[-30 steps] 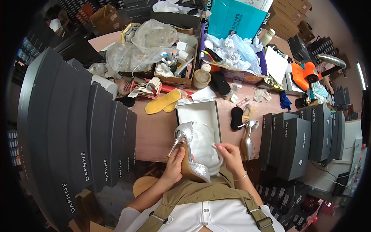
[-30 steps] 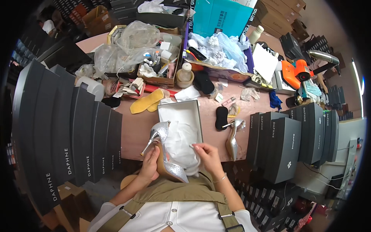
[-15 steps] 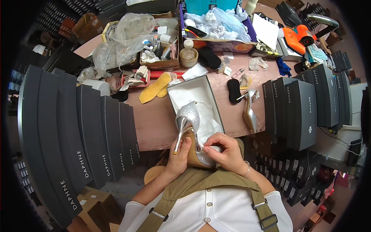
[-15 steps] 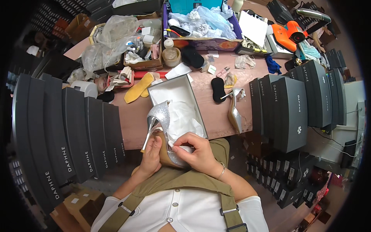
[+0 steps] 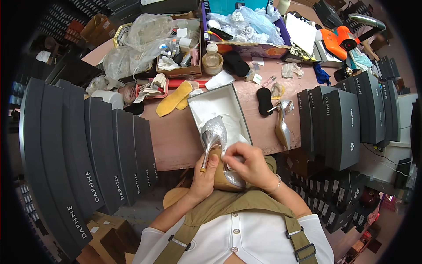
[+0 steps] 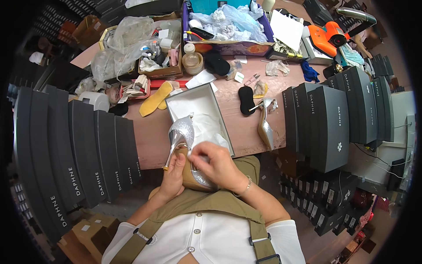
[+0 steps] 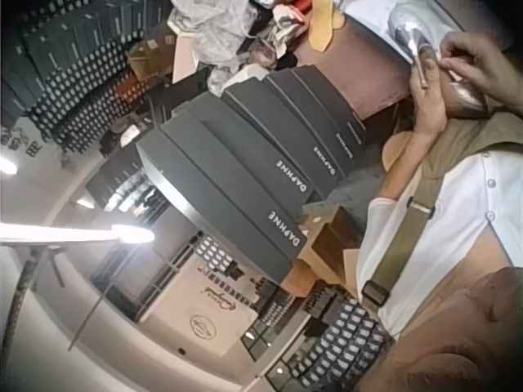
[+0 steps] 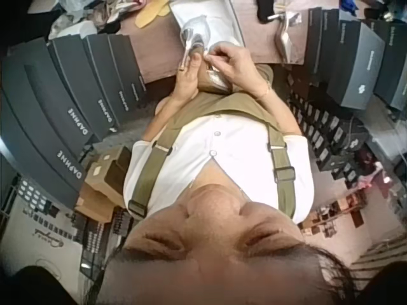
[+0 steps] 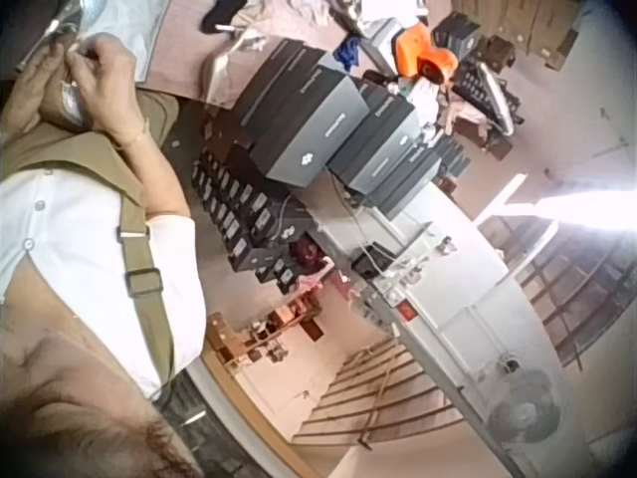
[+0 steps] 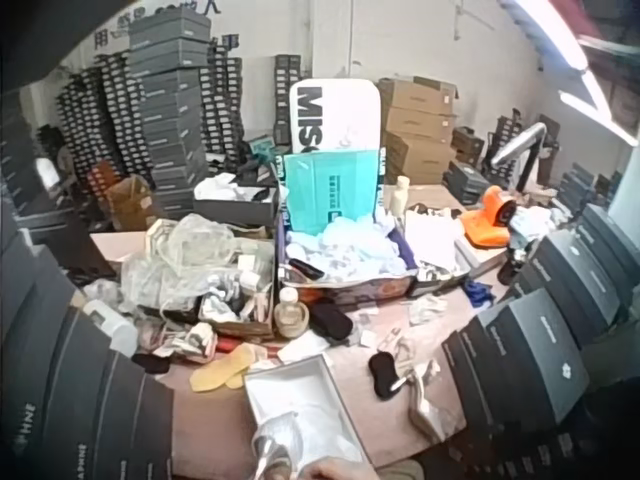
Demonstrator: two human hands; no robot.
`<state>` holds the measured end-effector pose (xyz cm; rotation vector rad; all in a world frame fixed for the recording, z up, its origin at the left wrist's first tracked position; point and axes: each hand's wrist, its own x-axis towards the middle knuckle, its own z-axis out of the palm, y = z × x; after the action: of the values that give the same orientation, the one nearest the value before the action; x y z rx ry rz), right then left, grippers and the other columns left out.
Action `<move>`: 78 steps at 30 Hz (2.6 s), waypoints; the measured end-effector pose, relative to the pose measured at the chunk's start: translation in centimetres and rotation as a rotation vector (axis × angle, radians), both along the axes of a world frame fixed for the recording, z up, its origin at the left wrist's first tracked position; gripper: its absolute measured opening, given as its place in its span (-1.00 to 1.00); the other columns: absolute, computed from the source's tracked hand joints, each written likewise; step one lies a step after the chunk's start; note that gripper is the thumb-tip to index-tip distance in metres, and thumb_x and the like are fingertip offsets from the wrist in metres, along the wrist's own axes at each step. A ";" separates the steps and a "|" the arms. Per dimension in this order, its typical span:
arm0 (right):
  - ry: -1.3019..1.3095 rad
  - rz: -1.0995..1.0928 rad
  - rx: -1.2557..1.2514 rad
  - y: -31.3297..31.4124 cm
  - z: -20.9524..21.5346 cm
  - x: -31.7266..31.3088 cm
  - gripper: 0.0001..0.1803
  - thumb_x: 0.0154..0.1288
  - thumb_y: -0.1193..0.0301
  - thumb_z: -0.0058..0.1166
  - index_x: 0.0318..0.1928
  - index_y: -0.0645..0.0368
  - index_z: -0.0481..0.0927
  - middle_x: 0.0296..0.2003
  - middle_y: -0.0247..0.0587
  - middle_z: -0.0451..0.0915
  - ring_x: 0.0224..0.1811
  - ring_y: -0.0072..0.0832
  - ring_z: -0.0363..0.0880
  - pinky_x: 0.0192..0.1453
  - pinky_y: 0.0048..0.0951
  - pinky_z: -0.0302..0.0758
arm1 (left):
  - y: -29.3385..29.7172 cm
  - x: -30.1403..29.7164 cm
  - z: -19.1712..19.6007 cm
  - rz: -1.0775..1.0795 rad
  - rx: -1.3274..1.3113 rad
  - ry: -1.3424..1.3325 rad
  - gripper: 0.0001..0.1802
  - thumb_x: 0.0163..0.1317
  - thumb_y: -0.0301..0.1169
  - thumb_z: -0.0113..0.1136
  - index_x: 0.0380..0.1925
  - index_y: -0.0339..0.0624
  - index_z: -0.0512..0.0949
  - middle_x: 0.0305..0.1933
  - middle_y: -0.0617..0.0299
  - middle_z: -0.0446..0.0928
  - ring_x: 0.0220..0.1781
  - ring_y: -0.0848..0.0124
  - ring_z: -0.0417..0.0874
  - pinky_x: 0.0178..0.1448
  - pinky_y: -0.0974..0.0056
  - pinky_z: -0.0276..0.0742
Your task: Inspecting, cleaning, and packing pairs of high-heeled shoes into boxes for shipment.
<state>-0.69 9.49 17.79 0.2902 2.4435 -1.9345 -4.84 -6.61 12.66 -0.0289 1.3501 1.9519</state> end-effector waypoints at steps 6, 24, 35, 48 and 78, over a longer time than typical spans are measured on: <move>0.074 0.011 0.129 0.3 -0.4 -0.6 -0.88 0.19 0.46 0.20 -0.33 0.26 0.58 -0.43 -0.14 0.59 -0.42 -0.38 0.60 -0.33 -0.45 0.49 | 0.3 -0.3 0.2 0.003 0.120 -0.129 -0.55 0.43 -0.16 -0.05 0.09 -0.32 0.39 -0.06 0.23 0.48 -0.06 0.54 0.47 0.05 0.42 0.41; -0.216 -0.152 -0.515 2.2 -3.1 1.7 -0.92 0.28 0.50 0.13 -0.29 0.23 0.51 -0.45 -0.51 0.47 -0.44 -0.81 0.35 -0.41 -0.72 0.30 | 0.2 -1.1 -0.7 0.031 0.079 -0.186 -0.60 0.42 -0.14 -0.05 0.05 -0.21 0.40 -0.14 0.32 0.48 -0.18 0.59 0.50 -0.08 0.44 0.47; -0.184 0.069 -0.296 1.1 -1.4 0.7 -0.89 0.20 0.49 0.20 -0.34 0.25 0.54 -0.49 -0.44 0.53 -0.41 -0.76 0.44 -0.30 -0.65 0.43 | 0.4 -0.8 0.7 -0.033 0.112 -0.095 -0.56 0.41 -0.14 -0.01 0.06 -0.30 0.41 -0.11 0.27 0.49 -0.11 0.58 0.47 0.00 0.44 0.43; 0.085 -0.059 0.079 1.1 -0.8 -0.3 -0.90 0.12 0.51 0.21 -0.38 0.26 0.56 -0.52 -0.24 0.56 -0.49 -0.61 0.49 -0.42 -0.57 0.43 | 0.6 -0.4 -0.3 -0.086 0.126 -0.146 -0.61 0.45 -0.18 -0.11 0.13 -0.16 0.33 0.01 0.22 0.46 0.00 0.48 0.53 0.09 0.33 0.50; -0.338 -0.482 -0.019 18.6 -10.5 6.6 -0.88 0.18 0.47 0.12 -0.35 0.29 0.57 -0.49 -0.35 0.58 -0.45 -0.67 0.49 -0.35 -0.54 0.43 | 8.1 -3.4 -5.3 -0.324 -0.122 0.314 -0.53 0.40 -0.34 0.00 0.22 -0.37 0.30 0.10 0.13 0.46 0.17 0.41 0.44 0.29 0.33 0.28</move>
<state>5.90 28.09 7.32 1.1931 2.2707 -1.8493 -8.23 1.47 7.33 0.4285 1.5641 1.6451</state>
